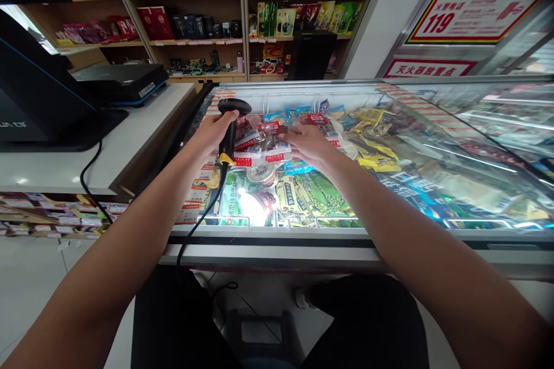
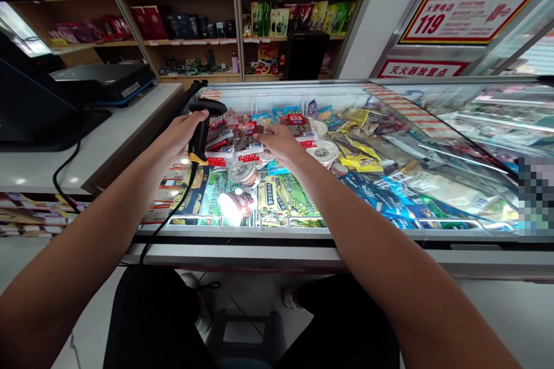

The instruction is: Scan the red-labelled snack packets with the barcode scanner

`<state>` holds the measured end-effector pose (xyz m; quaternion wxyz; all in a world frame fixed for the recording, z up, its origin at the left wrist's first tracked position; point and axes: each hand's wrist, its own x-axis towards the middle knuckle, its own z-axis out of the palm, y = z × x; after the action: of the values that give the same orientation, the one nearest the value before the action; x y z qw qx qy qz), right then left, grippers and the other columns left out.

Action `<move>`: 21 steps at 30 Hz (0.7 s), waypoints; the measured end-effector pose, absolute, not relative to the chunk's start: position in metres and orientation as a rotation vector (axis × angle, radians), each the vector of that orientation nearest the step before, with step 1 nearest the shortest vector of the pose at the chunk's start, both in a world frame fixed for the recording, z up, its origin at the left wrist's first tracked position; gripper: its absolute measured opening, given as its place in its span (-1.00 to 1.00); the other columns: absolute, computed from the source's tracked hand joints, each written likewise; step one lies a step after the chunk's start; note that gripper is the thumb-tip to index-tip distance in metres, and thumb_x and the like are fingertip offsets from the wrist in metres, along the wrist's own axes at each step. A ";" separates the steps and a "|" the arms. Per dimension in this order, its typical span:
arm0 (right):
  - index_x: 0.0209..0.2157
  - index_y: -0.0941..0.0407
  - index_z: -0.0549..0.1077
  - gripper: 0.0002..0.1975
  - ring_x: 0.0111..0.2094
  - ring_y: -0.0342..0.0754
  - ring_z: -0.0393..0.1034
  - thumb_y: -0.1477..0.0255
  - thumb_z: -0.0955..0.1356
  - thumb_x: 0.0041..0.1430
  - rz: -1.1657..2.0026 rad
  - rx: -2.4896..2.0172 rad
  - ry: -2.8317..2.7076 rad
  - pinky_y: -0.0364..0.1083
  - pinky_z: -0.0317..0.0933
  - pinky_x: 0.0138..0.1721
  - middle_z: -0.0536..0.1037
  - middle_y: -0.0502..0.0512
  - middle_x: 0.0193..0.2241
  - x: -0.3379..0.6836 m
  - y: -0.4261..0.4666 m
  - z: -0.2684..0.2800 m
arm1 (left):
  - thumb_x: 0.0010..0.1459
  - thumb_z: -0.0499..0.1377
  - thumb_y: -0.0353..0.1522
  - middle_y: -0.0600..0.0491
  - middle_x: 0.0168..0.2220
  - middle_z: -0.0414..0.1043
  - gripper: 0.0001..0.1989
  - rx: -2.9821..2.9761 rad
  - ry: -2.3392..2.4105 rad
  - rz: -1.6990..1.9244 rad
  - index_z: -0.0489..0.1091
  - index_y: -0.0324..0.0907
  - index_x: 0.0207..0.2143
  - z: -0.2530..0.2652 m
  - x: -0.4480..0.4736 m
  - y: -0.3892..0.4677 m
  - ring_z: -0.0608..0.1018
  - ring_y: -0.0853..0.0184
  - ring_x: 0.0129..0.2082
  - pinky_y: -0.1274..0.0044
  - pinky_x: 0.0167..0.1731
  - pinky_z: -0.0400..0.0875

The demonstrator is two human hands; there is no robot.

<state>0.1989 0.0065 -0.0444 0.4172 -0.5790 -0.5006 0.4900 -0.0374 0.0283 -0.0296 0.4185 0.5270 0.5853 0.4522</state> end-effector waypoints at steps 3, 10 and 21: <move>-0.18 0.12 0.57 -0.87 -0.33 -0.03 0.48 0.53 0.44 0.21 1.291 -1.433 -1.193 0.03 0.43 -0.13 0.50 0.07 -0.45 0.204 0.010 -0.040 | 0.09 0.25 0.00 0.00 -0.37 0.52 -0.59 1.497 1.503 1.266 0.50 -0.18 -0.35 -0.025 -0.036 0.024 0.56 0.25 -0.34 0.51 -0.43 0.33; -0.29 0.11 0.57 -0.84 -0.34 -0.07 0.47 0.58 0.37 0.12 0.865 -1.272 -1.108 -0.12 0.37 -0.30 0.57 0.02 -0.38 0.235 0.031 -0.032 | 0.13 0.18 0.03 -0.01 -0.46 0.49 -0.57 1.382 1.048 1.097 0.43 -0.17 -0.36 -0.010 -0.006 -0.014 0.47 0.35 -0.61 0.50 -0.61 0.32; -0.24 0.07 0.53 -0.84 -0.32 -0.08 0.54 0.51 0.34 0.13 0.867 -1.067 -1.047 -0.11 0.42 -0.26 0.60 -0.04 -0.38 0.234 0.038 -0.039 | 0.12 0.21 0.04 0.02 -0.54 0.47 -0.54 1.385 0.830 0.864 0.43 -0.21 -0.35 -0.007 0.010 -0.045 0.47 0.39 -0.65 0.54 -0.64 0.35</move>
<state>0.2339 0.0381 -0.0392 0.6494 -0.4694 -0.4607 0.3817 0.0097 -0.0455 -0.0074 0.6091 0.5999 0.3594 0.3742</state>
